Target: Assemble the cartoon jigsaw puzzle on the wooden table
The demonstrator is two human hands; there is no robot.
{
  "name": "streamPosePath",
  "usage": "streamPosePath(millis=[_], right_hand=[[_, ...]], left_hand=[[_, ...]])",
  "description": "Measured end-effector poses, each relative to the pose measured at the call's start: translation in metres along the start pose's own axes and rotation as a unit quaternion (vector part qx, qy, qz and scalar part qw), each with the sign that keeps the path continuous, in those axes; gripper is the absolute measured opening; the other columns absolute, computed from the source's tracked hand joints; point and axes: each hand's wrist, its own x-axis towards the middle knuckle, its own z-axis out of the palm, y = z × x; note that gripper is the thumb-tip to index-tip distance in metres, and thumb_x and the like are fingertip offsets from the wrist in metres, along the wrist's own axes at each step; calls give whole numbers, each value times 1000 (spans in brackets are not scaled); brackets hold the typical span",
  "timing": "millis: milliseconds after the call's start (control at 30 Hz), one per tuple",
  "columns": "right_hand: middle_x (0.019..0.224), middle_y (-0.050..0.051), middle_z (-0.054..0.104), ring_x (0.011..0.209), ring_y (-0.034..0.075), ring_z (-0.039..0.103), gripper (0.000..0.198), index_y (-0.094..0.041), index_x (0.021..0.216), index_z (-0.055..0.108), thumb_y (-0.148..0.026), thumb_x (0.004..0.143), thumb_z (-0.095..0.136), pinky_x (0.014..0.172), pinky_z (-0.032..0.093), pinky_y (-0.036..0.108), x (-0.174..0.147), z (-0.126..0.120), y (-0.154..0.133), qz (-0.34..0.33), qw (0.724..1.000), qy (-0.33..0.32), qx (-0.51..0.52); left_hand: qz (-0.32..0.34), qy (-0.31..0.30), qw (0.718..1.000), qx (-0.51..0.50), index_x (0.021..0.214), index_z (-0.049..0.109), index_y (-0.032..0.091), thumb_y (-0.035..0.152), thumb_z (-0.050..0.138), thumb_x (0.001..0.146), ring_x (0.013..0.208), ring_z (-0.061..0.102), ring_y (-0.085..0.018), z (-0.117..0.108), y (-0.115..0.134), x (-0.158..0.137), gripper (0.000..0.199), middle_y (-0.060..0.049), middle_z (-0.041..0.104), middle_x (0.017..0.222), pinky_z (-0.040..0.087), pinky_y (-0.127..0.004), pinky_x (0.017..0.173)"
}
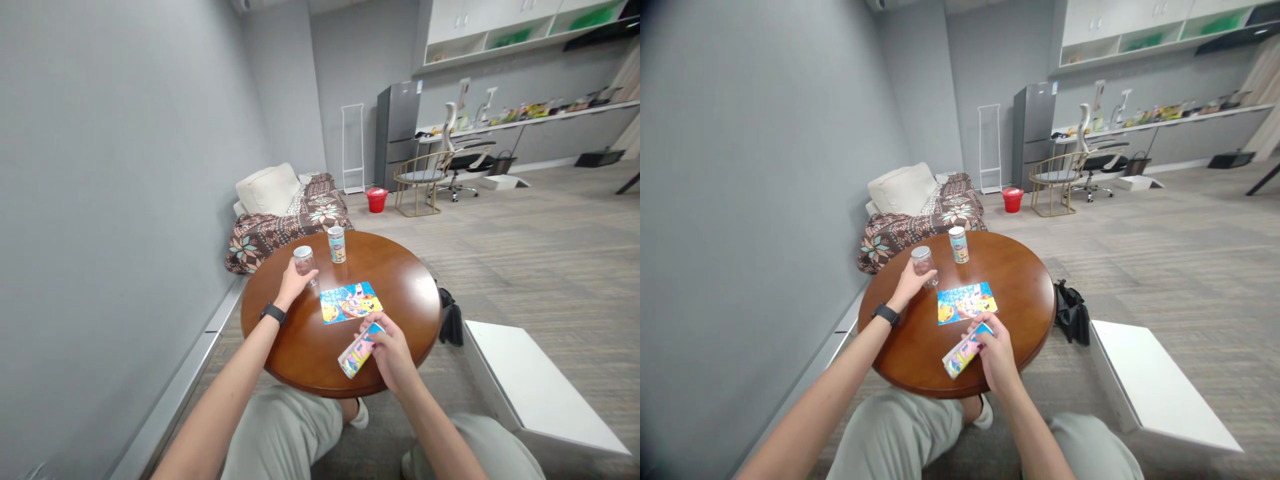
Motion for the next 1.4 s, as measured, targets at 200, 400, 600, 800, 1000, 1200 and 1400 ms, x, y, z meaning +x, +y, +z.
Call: streamPosePath(millis=[200,400,600,800,1000,1200,1400], right_hand=[[56,-7,41,40,7,30,24,-21,71,57,-45,70,61,36,25,20,10,37,-14,-24,983,-82,-165],[107,15,71,100,29,67,61,-17,120,65,-63,80,66,84,51,36,50,136,-34,-228,644,-72,-727],[110,25,72,105,36,69,62,-9,105,73,-66,87,58,85,51,38,77,179,-42,-146,400,-173,-888],[114,9,72,99,21,67,44,-18,120,64,-49,90,62,84,49,28,122,159,-88,-218,530,-182,-799],[93,8,74,69,18,65,56,-14,115,62,-39,70,83,60,46,25,162,69,-98,-51,537,-56,-840],[92,14,73,75,20,67,44,-10,110,65,-47,86,66,63,46,26,167,-5,-78,-36,574,29,-817],[134,22,52,104,28,66,62,-14,131,56,-55,85,63,88,47,32,164,-22,-75,-57,559,45,-826]], left_hand=[[20,-34,997,-69,115,54,19,35,79,75,111,67,-27,-11,-2,-72,50,-13,69,120,49,-44,101],[49,-25,988,-147,123,51,19,27,74,79,122,62,-26,-2,3,-91,50,-14,66,129,46,-42,106],[16,-18,991,-128,121,53,17,20,74,79,118,64,-29,-5,11,-95,47,-17,67,123,46,-46,104],[29,-14,991,-128,126,51,16,20,75,79,123,61,-28,-4,12,-98,52,-17,64,130,44,-43,108],[14,-18,989,-145,126,50,18,22,74,80,121,62,-27,-5,13,-100,52,-15,64,130,45,-42,107],[9,-17,989,-145,126,51,21,23,75,79,122,62,-27,-7,14,-101,52,-12,66,128,45,-41,106],[-8,-24,989,-148,125,51,21,25,77,78,118,64,-27,-7,13,-100,55,-12,67,128,45,-41,106]])
